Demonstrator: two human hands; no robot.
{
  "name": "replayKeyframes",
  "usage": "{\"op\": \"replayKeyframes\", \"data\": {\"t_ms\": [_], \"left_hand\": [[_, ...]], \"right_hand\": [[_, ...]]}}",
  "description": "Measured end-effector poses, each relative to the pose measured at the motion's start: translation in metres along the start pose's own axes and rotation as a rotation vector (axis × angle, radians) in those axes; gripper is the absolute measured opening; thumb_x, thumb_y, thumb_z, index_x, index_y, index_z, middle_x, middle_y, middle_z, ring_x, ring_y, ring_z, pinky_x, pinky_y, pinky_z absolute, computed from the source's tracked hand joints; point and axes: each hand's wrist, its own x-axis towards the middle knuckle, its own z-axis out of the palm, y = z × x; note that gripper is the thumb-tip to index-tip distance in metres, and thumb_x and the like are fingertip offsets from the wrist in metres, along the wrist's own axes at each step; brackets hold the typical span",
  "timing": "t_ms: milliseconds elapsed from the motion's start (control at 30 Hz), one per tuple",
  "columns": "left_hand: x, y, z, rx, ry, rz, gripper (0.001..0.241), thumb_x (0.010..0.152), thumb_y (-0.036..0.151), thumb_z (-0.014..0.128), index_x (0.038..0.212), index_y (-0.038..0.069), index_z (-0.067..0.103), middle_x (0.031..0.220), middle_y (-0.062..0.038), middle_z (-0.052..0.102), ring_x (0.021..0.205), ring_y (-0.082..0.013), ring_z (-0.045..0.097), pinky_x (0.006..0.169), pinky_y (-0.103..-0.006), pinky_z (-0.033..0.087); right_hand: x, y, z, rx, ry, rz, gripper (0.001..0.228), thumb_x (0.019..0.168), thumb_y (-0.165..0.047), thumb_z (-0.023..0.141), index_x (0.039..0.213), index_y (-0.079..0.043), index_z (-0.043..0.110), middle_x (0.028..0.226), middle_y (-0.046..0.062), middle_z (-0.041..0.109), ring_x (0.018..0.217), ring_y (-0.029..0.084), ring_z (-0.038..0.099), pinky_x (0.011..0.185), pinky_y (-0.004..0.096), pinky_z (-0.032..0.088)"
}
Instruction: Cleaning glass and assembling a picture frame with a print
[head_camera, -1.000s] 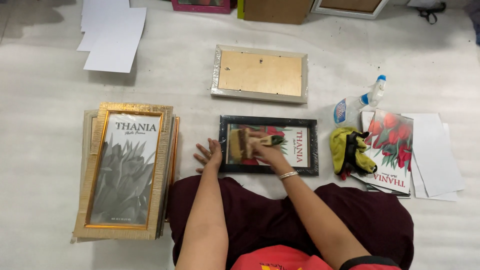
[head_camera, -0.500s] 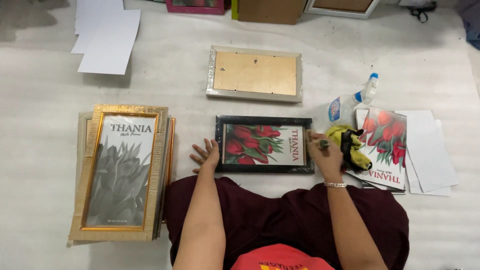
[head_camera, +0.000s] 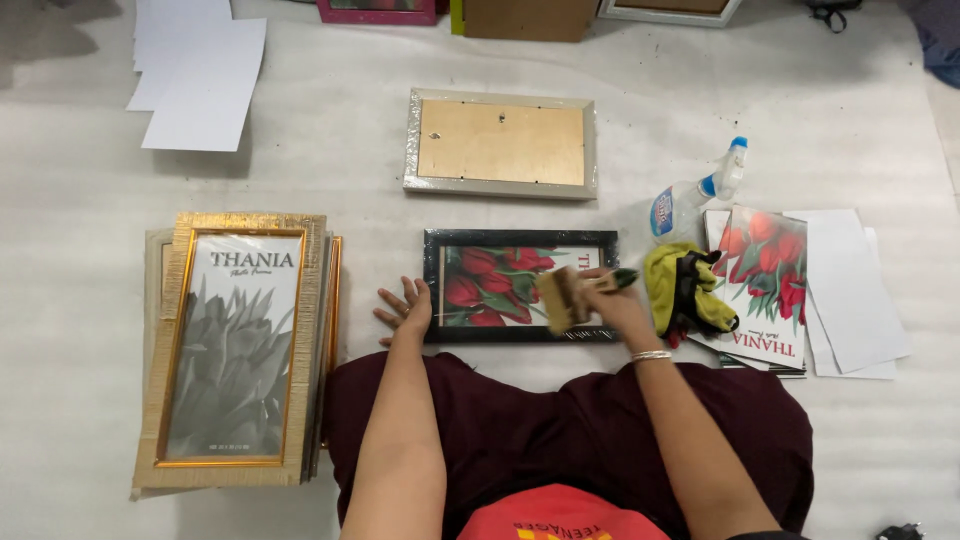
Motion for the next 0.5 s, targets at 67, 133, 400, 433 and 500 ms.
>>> {"op": "replayKeyframes", "data": {"t_ms": [67,133,400,433,500], "left_hand": [[-0.013,0.004,-0.008,-0.005,-0.004,0.001,0.072,0.094,0.086,0.000,0.157,0.054,-0.010,0.165,0.005,-0.034,0.149,-0.0428,-0.028,0.104,-0.0878,-0.012],[-0.026,0.009,-0.015,-0.009,-0.007,0.003,0.072,0.094,0.086,0.000,0.157,0.054,-0.010,0.164,0.005,-0.035,0.149,-0.0430,-0.029,0.104,-0.0877,-0.012],[-0.071,0.026,-0.044,-0.036,-0.060,0.000,0.076,0.094,0.084,-0.002,0.160,0.048,-0.011,0.166,0.003,-0.034,0.151,-0.0418,-0.029,0.108,-0.0830,-0.013],[-0.069,0.025,-0.044,-0.038,-0.057,-0.004,0.076,0.094,0.084,-0.002,0.160,0.048,-0.011,0.166,0.003,-0.034,0.151,-0.0418,-0.029,0.108,-0.0830,-0.013],[-0.067,0.025,-0.041,-0.029,-0.058,0.005,0.076,0.093,0.085,-0.002,0.160,0.048,-0.011,0.165,0.003,-0.035,0.150,-0.0418,-0.029,0.108,-0.0833,-0.012]], "right_hand": [[0.026,0.036,-0.031,-0.064,0.169,0.060,0.044,0.080,-0.047,0.071,0.119,-0.027,0.074,0.096,0.014,0.077,0.101,0.030,0.073,0.099,0.046,0.053],[0.032,0.048,-0.056,-0.127,0.341,0.117,0.044,0.081,-0.049,0.073,0.117,-0.024,0.074,0.097,0.011,0.077,0.103,0.030,0.072,0.100,0.045,0.051],[0.009,-0.007,-0.030,0.304,-0.312,-0.082,0.047,0.068,-0.016,0.096,0.109,-0.003,0.078,0.085,0.015,0.068,0.083,0.024,0.065,0.077,0.037,0.057],[0.014,-0.013,-0.039,0.303,-0.317,-0.084,0.047,0.068,-0.016,0.096,0.109,-0.003,0.078,0.085,0.015,0.068,0.083,0.024,0.065,0.077,0.037,0.057],[0.024,-0.024,-0.058,0.161,-0.255,-0.067,0.046,0.079,-0.029,0.084,0.118,-0.006,0.077,0.101,0.030,0.072,0.098,0.040,0.067,0.090,0.051,0.053]]}}
